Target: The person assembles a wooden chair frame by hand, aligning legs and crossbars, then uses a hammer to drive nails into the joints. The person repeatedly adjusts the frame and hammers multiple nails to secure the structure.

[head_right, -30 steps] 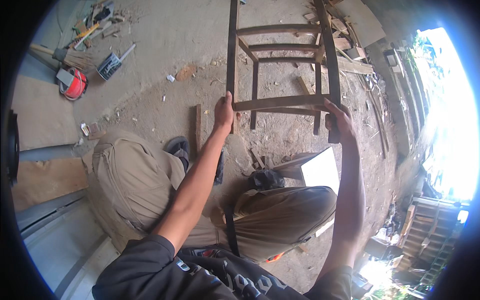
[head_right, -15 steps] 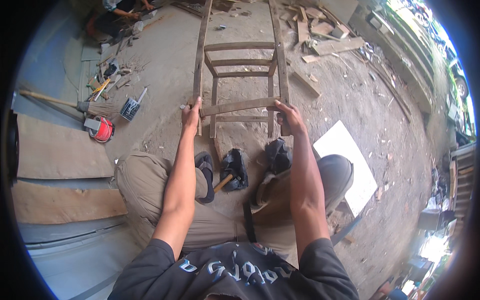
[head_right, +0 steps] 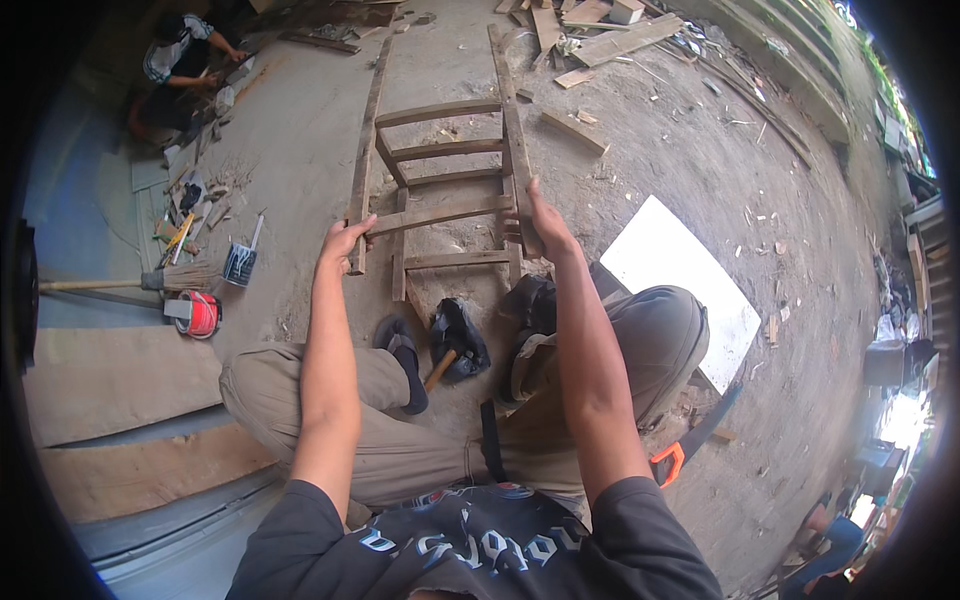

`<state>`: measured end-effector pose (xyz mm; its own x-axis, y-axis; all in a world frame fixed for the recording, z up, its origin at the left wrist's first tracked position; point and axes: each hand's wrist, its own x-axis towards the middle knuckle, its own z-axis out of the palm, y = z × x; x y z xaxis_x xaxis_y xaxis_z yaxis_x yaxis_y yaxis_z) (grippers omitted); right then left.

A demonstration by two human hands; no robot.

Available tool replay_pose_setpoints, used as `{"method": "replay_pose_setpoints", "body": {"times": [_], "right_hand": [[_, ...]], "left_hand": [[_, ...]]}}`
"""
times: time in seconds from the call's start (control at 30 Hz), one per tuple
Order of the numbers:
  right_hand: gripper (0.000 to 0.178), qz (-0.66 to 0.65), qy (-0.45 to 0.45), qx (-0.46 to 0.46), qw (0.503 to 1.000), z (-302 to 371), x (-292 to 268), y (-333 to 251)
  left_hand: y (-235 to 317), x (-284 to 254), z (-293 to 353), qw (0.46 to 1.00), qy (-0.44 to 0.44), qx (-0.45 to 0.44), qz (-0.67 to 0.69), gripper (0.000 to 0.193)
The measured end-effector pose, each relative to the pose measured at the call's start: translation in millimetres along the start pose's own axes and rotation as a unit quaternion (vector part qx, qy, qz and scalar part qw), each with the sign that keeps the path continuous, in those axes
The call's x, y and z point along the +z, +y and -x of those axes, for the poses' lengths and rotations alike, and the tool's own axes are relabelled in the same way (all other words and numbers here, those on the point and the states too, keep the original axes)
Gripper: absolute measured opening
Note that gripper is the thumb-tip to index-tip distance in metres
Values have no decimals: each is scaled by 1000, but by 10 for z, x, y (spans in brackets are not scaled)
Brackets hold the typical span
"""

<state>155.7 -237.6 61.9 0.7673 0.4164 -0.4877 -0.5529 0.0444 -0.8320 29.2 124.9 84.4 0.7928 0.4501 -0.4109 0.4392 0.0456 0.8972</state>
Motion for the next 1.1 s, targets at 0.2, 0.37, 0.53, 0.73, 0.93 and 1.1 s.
{"method": "replay_pose_setpoints", "body": {"times": [0.2, 0.37, 0.53, 0.73, 0.93, 1.1], "right_hand": [[89, -78, 153, -7, 985, -176, -440, 153], [55, -2, 175, 15, 985, -116, -346, 660], [49, -27, 113, 58, 991, -235, -342, 1320], [83, -99, 48, 24, 994, -359, 453, 1164], [87, -314, 75, 72, 944, -500, 946, 1112], [68, -414, 80, -9, 907, -719, 999, 1013]], "left_hand": [[53, 93, -69, 995, -7, 28, -92, 40], [-57, 30, -111, 989, 36, 52, -132, 34], [120, 167, -43, 991, -1, 37, -126, 30], [87, 69, -84, 990, -40, 38, -128, 29], [50, 84, -108, 993, -24, 27, -113, 30], [107, 130, -95, 995, -23, 29, -93, 31]]}}
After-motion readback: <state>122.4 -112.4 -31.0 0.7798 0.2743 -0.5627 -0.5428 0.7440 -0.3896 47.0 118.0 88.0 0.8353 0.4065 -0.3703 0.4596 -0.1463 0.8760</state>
